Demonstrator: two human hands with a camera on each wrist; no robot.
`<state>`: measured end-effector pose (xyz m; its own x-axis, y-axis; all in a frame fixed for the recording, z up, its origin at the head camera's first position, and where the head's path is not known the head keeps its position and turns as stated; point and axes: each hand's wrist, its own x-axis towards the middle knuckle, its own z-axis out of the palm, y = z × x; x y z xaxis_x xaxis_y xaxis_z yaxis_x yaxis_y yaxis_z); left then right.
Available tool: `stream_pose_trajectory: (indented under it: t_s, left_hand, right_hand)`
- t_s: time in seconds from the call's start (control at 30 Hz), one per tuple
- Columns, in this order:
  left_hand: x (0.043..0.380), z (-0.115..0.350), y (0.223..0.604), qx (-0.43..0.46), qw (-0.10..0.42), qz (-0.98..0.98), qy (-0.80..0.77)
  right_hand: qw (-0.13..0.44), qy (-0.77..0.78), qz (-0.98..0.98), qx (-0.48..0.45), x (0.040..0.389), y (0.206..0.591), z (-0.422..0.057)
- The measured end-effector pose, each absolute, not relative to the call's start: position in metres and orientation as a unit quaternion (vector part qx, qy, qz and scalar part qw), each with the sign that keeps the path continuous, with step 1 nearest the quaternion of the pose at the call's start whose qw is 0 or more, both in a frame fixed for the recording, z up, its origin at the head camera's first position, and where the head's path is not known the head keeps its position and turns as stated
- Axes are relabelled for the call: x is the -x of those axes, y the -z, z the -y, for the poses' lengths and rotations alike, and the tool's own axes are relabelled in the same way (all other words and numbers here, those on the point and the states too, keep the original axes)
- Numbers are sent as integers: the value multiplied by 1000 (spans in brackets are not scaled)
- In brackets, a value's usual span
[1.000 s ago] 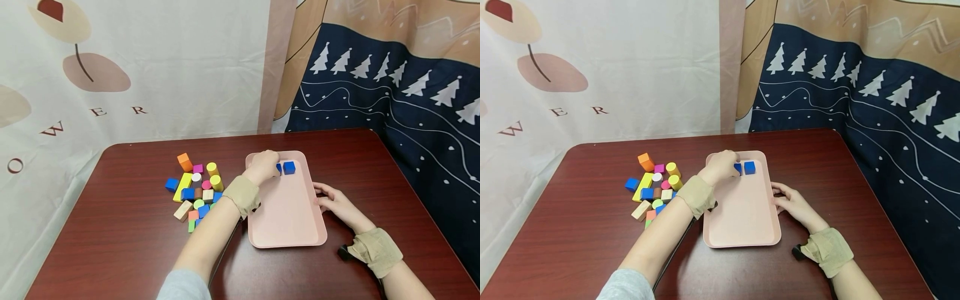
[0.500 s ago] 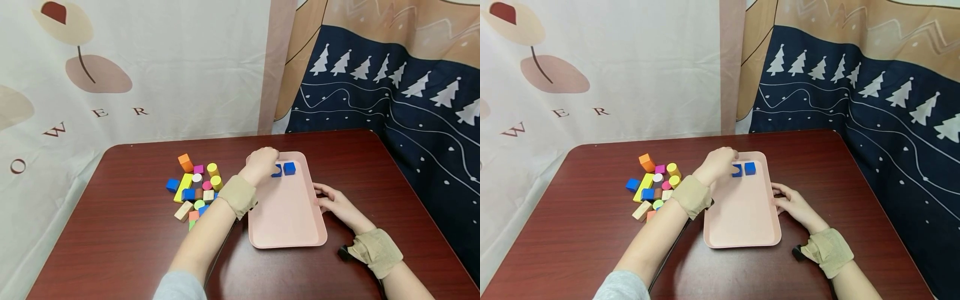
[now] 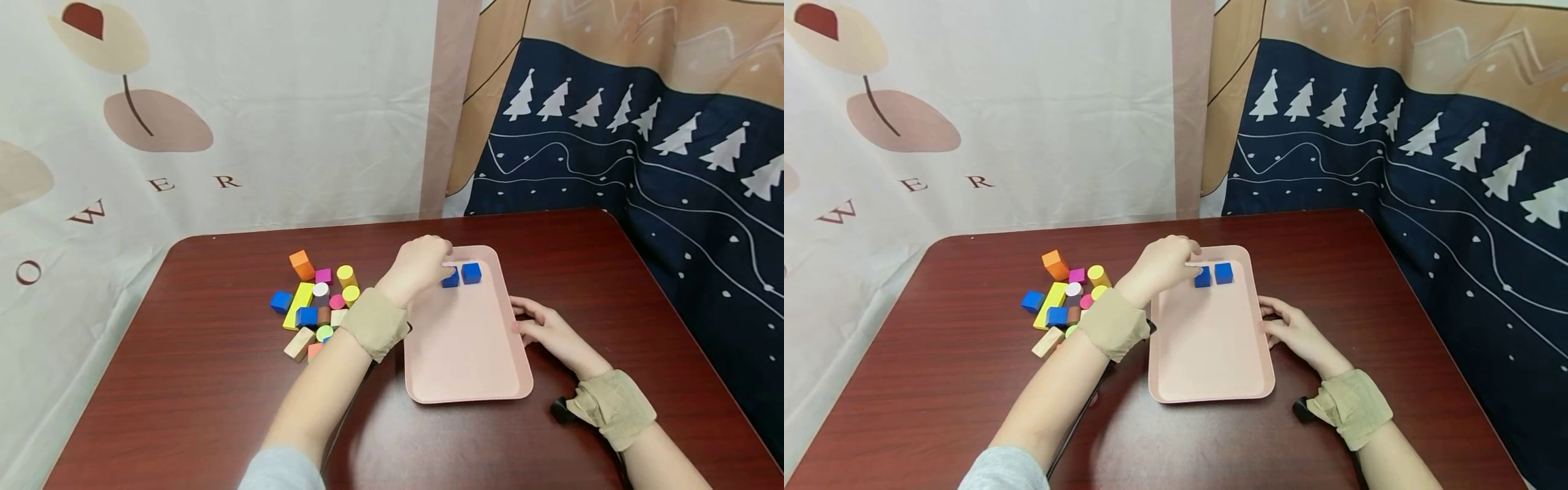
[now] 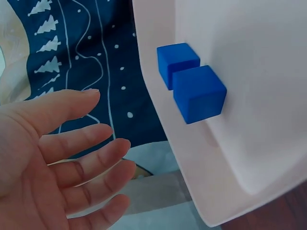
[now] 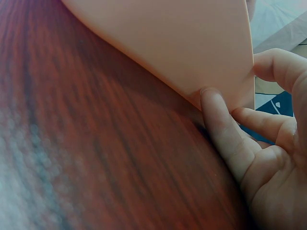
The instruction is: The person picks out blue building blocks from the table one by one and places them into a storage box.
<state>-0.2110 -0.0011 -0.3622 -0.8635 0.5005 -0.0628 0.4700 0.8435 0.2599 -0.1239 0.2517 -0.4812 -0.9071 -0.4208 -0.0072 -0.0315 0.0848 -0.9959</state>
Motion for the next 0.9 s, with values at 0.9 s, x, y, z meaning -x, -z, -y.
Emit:
stream_pose_trajectory:
  t_s: [0.9]
  left_hand:
    - [186,40,343,-260,-4,-956,-134]
  right_hand:
    - [147,657,-719,174,125,482,-253]
